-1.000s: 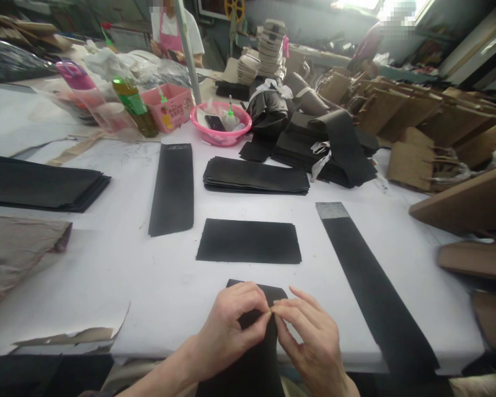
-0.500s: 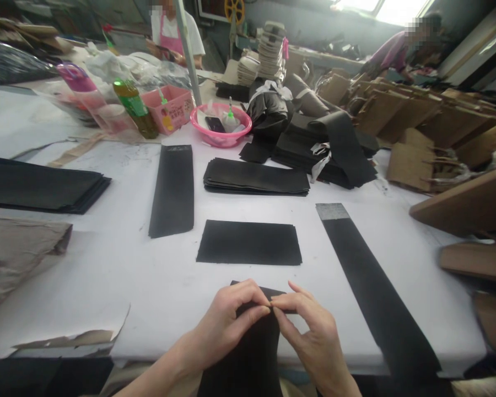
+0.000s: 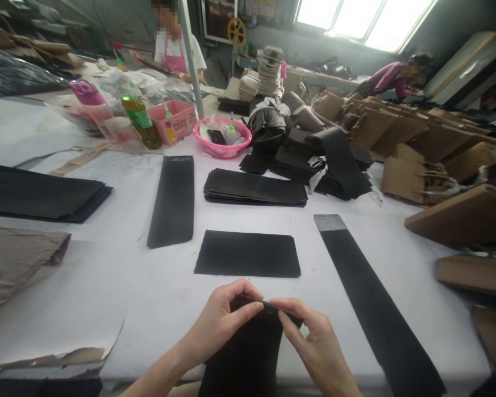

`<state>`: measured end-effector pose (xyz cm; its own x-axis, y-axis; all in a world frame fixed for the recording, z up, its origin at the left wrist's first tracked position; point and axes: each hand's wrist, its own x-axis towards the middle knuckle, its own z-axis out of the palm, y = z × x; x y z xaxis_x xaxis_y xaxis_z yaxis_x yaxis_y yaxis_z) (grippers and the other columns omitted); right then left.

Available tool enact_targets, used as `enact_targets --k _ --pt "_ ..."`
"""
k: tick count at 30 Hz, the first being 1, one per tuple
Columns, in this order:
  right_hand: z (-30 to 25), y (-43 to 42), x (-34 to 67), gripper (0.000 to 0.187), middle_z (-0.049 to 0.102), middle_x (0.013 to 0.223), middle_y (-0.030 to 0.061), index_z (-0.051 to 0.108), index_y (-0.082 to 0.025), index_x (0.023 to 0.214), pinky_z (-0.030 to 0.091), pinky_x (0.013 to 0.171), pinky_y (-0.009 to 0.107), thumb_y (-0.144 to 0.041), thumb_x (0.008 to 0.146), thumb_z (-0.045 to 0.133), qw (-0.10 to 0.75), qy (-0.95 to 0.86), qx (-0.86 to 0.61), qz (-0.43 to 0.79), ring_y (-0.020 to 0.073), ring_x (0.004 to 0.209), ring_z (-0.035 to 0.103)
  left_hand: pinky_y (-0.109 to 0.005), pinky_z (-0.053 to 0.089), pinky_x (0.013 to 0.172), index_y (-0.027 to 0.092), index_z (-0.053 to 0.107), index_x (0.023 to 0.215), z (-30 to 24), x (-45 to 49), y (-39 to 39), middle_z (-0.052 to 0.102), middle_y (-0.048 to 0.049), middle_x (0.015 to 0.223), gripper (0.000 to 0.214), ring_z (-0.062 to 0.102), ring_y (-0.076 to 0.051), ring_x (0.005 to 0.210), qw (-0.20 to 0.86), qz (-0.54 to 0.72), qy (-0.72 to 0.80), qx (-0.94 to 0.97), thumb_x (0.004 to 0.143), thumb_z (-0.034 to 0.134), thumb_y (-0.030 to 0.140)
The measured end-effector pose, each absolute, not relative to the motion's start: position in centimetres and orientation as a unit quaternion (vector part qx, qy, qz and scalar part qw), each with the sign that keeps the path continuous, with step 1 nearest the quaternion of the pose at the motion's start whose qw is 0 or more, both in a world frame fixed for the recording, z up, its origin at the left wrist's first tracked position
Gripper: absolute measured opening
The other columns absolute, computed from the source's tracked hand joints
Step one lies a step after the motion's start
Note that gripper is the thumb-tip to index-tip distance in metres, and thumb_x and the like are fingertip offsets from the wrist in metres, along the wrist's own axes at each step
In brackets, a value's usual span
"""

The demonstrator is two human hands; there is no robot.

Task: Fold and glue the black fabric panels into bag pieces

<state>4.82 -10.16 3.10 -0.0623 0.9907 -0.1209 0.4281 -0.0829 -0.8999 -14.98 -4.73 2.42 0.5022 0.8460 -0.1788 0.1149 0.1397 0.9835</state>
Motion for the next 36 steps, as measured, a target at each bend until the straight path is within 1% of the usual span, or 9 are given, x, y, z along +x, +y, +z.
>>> enact_targets --k 4,12,17,19,22,26,30,33,36 --pt "3.3 -9.8 5.1 0.021 0.071 0.101 0.0017 0.068 -0.026 0.106 0.052 0.083 0.023 -0.033 0.091 0.055 0.330 -0.580 -0.614 0.421 0.0169 0.094 0.066 -0.023 0.043 0.068 0.016 0.064 0.083 2.1 -15.1 -4.2 0.063 -0.0008 0.078 0.022 0.055 -0.014 0.074 0.636 0.282 0.416 0.586 0.088 0.060 0.036" --pt "3.6 -9.4 5.6 0.026 0.070 0.085 0.0009 0.069 -0.022 0.102 0.051 0.074 0.026 -0.038 0.093 0.051 0.320 -0.535 -0.603 0.498 0.0176 0.082 0.065 -0.021 0.039 0.061 0.015 0.061 0.086 2.8 -14.9 -4.1 0.059 -0.0002 0.076 0.027 0.050 -0.011 0.069 0.702 0.277 0.390 0.527 0.092 0.054 0.040" --pt "3.4 -9.3 6.0 0.028 0.068 0.092 0.0044 0.067 -0.020 0.101 0.050 0.082 0.033 -0.040 0.092 0.051 0.342 -0.490 -0.592 0.541 0.0209 0.088 0.064 -0.023 0.043 0.068 0.014 0.060 0.092 2.5 -14.7 -3.9 0.063 -0.0036 0.084 0.030 0.056 -0.014 0.075 0.755 0.264 0.376 0.467 0.093 0.051 0.043" --pt "3.3 -9.3 6.1 0.029 0.066 0.087 0.0039 0.065 -0.019 0.104 0.050 0.078 0.032 -0.041 0.091 0.052 0.355 -0.469 -0.597 0.545 0.0198 0.084 0.062 -0.025 0.045 0.072 0.015 0.059 0.101 2.2 -14.8 -3.6 0.065 -0.0048 0.089 0.031 0.058 -0.016 0.081 0.762 0.268 0.364 0.463 0.094 0.049 0.043" --pt "3.2 -9.2 6.1 0.030 0.054 0.069 -0.0022 0.062 -0.020 0.109 0.044 0.064 0.026 -0.041 0.090 0.054 0.387 -0.436 -0.604 0.544 0.0134 0.066 0.052 -0.028 0.046 0.078 0.018 0.058 0.107 1.7 -15.2 -2.9 0.065 -0.0044 0.096 0.028 0.060 -0.019 0.090 0.734 0.278 0.344 0.516 0.089 0.058 0.040" --pt "3.5 -8.9 6.0 0.034 0.041 0.062 -0.0058 0.061 -0.020 0.111 0.035 0.054 0.022 -0.042 0.086 0.059 0.459 -0.393 -0.588 0.538 0.0094 0.056 0.039 -0.031 0.045 0.088 0.018 0.063 0.094 0.4 -15.7 -2.1 0.065 -0.0022 0.097 0.025 0.059 -0.023 0.097 0.674 0.227 0.354 0.607 0.075 0.075 0.030" --pt "3.6 -7.9 6.0 0.043 0.054 0.069 -0.0017 0.058 -0.019 0.117 0.045 0.062 0.027 -0.046 0.083 0.061 0.530 -0.343 -0.593 0.501 0.0140 0.064 0.052 -0.034 0.047 0.084 0.016 0.062 0.089 -1.0 -15.5 -1.6 0.065 -0.0045 0.091 0.024 0.060 -0.025 0.094 0.735 0.208 0.329 0.555 0.082 0.065 0.039" --pt "3.6 -6.8 6.5 0.048 0.060 0.075 0.0005 0.055 -0.019 0.122 0.049 0.072 0.032 -0.047 0.083 0.061 0.571 -0.314 -0.598 0.467 0.0172 0.072 0.058 -0.033 0.046 0.084 0.017 0.058 0.099 -0.7 -15.8 -0.2 0.064 -0.0056 0.095 0.031 0.060 -0.023 0.095 0.787 0.221 0.324 0.476 0.084 0.064 0.044" --pt "2.9 -5.4 6.5 0.053 0.060 0.075 -0.0004 0.052 -0.018 0.124 0.050 0.071 0.029 -0.045 0.081 0.064 0.584 -0.310 -0.590 0.464 0.0162 0.072 0.059 -0.025 0.043 0.067 0.018 0.055 0.109 1.7 -17.1 3.2 0.061 -0.0017 0.083 0.045 0.058 -0.016 0.074 0.772 0.189 0.356 0.492 0.080 0.067 0.049"
